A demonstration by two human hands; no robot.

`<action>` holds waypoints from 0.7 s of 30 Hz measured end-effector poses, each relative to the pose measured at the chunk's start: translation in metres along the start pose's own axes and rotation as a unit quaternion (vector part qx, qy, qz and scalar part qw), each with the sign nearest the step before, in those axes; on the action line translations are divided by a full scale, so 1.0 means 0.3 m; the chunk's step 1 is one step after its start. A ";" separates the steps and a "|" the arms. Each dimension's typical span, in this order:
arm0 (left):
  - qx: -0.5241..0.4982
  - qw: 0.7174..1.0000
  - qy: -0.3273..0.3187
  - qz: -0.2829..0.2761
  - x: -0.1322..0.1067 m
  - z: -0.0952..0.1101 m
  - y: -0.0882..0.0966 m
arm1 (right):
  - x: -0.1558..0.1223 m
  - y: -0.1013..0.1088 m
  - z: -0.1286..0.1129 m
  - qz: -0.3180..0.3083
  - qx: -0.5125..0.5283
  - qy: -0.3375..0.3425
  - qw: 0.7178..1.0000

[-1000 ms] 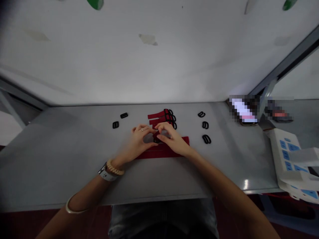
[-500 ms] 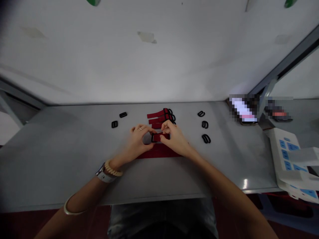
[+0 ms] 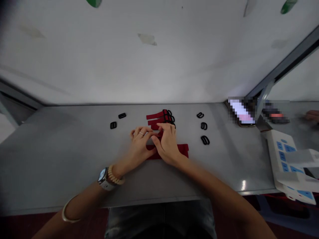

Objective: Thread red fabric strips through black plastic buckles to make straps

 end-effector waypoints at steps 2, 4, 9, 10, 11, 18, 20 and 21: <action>-0.005 1.000 0.000 0.008 -0.006 0.014 -0.003 | -0.012 -0.005 -0.024 0.014 -0.033 0.037 0.999; -0.007 1.000 -0.004 0.025 -0.014 0.027 0.003 | -0.021 -0.020 -0.044 0.005 -0.061 0.060 0.996; -0.047 0.998 -0.017 0.036 -0.021 0.055 0.012 | -0.031 -0.016 -0.103 -0.011 0.010 0.106 0.994; -0.062 0.997 -0.015 0.031 -0.018 0.056 0.013 | -0.029 -0.014 -0.106 -0.023 0.053 0.104 0.993; -0.077 0.997 -0.009 0.027 -0.014 0.053 0.016 | -0.023 -0.015 -0.098 -0.038 0.096 0.089 0.991; -0.241 0.966 0.082 0.043 0.030 -0.099 0.069 | 0.014 -0.074 0.076 -0.196 0.222 -0.105 0.949; -0.337 0.935 0.098 0.052 0.036 -0.152 0.068 | 0.027 -0.066 0.080 -0.209 0.197 -0.084 0.954; -0.391 0.912 0.115 0.046 0.037 -0.176 0.056 | 0.035 -0.056 0.073 -0.205 0.180 -0.063 0.960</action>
Point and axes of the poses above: each hand's wrist, its own x-axis towards the middle knuckle, its own y-axis out of the back of the hand, z = x × y, the point moved 10 cm from there along x, towards the middle knuckle, and after that the axes turned 3 degrees about -x, right-handed, at the moved point
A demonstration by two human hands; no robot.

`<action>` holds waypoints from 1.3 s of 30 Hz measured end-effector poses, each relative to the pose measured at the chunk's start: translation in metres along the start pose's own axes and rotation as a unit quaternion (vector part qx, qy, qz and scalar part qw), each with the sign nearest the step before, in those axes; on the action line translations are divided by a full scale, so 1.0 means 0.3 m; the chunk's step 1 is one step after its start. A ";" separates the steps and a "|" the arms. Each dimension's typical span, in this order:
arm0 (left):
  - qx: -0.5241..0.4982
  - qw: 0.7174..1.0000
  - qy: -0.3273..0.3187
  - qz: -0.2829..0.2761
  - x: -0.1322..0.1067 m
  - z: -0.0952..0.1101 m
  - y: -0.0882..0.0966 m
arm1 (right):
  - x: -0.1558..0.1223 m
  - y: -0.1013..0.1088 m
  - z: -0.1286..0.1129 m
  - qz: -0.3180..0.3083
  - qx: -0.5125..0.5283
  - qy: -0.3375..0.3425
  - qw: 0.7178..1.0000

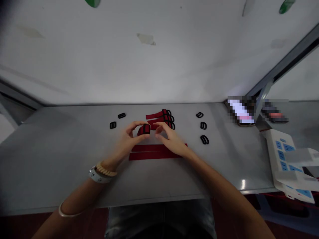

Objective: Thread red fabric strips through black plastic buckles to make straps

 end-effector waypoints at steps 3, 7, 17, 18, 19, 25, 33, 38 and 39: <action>-0.160 0.983 0.081 -0.023 0.001 -0.061 -0.019 | 0.002 0.002 -0.032 0.005 -0.055 0.045 0.997; -0.273 0.953 0.122 -0.058 -0.014 -0.057 -0.075 | 0.004 -0.030 -0.021 -0.005 -0.115 0.033 0.993; -0.259 0.959 0.105 0.055 0.019 -0.098 0.039 | 0.013 0.009 -0.011 -0.003 -0.244 -0.001 0.970; -0.252 0.960 0.105 0.065 0.024 -0.105 0.053 | 0.014 0.014 -0.007 -0.004 -0.258 -0.002 0.966; -0.244 0.962 0.105 0.068 0.028 -0.112 0.061 | 0.014 0.018 -0.004 -0.004 -0.279 0.000 0.960; -0.212 0.968 0.101 0.083 0.043 -0.139 0.108 | 0.018 0.054 0.008 0.011 -0.453 0.030 0.891; -0.021 0.993 0.113 -0.021 0.052 -0.145 0.081 | 0.005 0.101 0.057 -0.025 -0.202 -0.049 0.978; 0.181 0.976 0.107 -0.064 0.057 -0.163 0.105 | 0.002 0.084 0.079 -0.040 -0.174 -0.070 0.981; 0.229 0.966 0.099 -0.065 0.058 -0.155 0.111 | 0.004 0.086 0.085 -0.033 -0.184 -0.074 0.980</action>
Point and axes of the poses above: each hand's wrist, its own x-axis towards the middle knuckle, its own y-axis out of the back of the hand, z = x × y, the point moved 10 cm from there along x, towards the middle knuckle, and after that the axes turned 3 degrees about -x, right-handed, at the moved point
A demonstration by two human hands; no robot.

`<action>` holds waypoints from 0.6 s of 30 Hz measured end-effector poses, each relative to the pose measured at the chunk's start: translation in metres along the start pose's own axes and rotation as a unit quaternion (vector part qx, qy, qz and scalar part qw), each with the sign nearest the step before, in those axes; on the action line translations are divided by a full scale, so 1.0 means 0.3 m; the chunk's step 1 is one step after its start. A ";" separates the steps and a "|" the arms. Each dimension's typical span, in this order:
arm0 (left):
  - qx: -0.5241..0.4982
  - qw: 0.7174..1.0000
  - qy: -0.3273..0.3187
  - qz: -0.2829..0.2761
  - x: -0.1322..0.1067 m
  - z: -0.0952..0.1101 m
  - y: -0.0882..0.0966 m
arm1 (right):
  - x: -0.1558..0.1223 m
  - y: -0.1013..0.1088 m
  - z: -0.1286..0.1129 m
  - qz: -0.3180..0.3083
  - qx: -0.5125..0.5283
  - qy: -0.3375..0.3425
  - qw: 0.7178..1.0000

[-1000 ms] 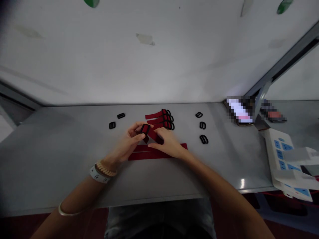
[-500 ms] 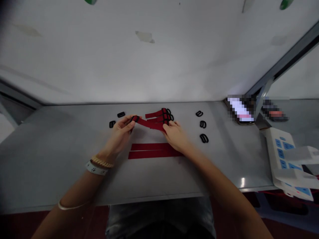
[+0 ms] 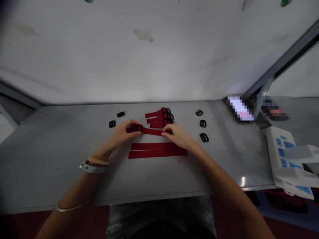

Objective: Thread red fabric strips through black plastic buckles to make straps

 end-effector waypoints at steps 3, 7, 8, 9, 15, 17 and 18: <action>0.107 0.992 -0.062 0.041 -0.018 0.080 0.018 | 0.005 0.001 0.000 0.022 0.018 -0.003 1.000; 0.085 0.971 -0.224 -0.008 -0.088 0.255 -0.080 | -0.008 -0.005 -0.055 0.022 0.125 0.024 0.992; 0.078 0.967 -0.239 -0.028 -0.104 0.276 -0.112 | -0.013 -0.008 -0.073 0.018 0.143 0.032 0.989; 0.072 0.966 -0.245 -0.045 -0.116 0.288 -0.140 | -0.018 -0.010 -0.090 0.014 0.156 0.039 0.987; 0.037 0.965 -0.256 -0.052 -0.137 0.292 -0.187 | -0.035 -0.008 -0.117 0.025 0.181 0.046 0.982; 0.020 0.966 -0.253 -0.048 -0.135 0.290 -0.185 | -0.035 -0.014 -0.120 0.027 0.187 0.043 0.981; 0.011 0.967 -0.249 -0.041 -0.134 0.289 -0.181 | -0.033 -0.016 -0.123 0.027 0.191 0.043 0.980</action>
Point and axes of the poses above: each hand's wrist, its own x-axis towards the middle knuckle, its own y-axis out of the back of the hand, z = x × y, the point moved 10 cm from there along x, towards the middle knuckle, and after that the axes turned 3 degrees about -x, right-handed, at the moved point
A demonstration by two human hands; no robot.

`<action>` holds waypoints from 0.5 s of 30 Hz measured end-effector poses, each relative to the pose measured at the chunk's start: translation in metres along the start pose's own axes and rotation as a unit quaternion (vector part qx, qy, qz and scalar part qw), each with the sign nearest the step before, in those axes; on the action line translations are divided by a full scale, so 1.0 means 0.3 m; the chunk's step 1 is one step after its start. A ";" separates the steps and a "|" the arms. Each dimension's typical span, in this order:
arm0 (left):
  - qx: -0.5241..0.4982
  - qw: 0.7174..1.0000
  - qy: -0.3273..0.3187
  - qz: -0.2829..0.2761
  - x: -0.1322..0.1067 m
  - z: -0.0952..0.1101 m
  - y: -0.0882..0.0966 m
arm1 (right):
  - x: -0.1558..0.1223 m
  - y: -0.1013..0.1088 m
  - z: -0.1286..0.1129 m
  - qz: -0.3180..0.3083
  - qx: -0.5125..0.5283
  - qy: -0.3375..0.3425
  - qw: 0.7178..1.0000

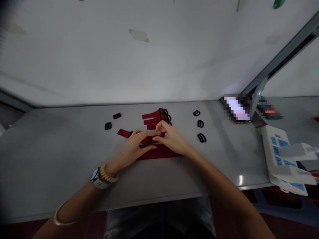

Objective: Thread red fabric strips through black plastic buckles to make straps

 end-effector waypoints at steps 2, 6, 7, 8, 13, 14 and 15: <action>-0.011 1.000 0.012 0.025 0.000 -0.004 0.012 | 0.007 -0.002 -0.004 -0.009 0.001 0.002 1.000; -0.026 0.998 0.048 0.039 -0.002 -0.023 0.018 | 0.033 0.180 0.060 0.091 -0.109 -0.018 0.990; -0.030 0.997 0.057 0.037 -0.001 -0.029 0.017 | 0.026 0.285 0.092 0.169 -0.167 -0.034 0.971; -0.034 0.997 0.062 0.036 0.000 -0.033 0.019 | 0.006 0.395 0.125 0.252 -0.228 -0.054 0.939; -0.058 0.995 0.070 0.043 0.006 -0.040 0.026 | -0.046 0.658 0.322 0.317 -0.429 -0.150 0.832; -0.062 0.994 0.073 0.044 0.007 -0.040 0.027 | -0.041 0.663 0.346 0.301 -0.438 -0.147 0.834; -0.067 0.994 0.075 0.043 0.008 -0.038 0.027 | -0.035 0.660 0.362 0.286 -0.439 -0.137 0.841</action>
Point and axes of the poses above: each hand's wrist, its own x-axis towards the middle knuckle, its own y-axis out of the back of the hand, z = x × y, the point moved 10 cm from there along x, towards the middle knuckle, and after that the axes turned 3 degrees about -x, right-handed, at the moved point
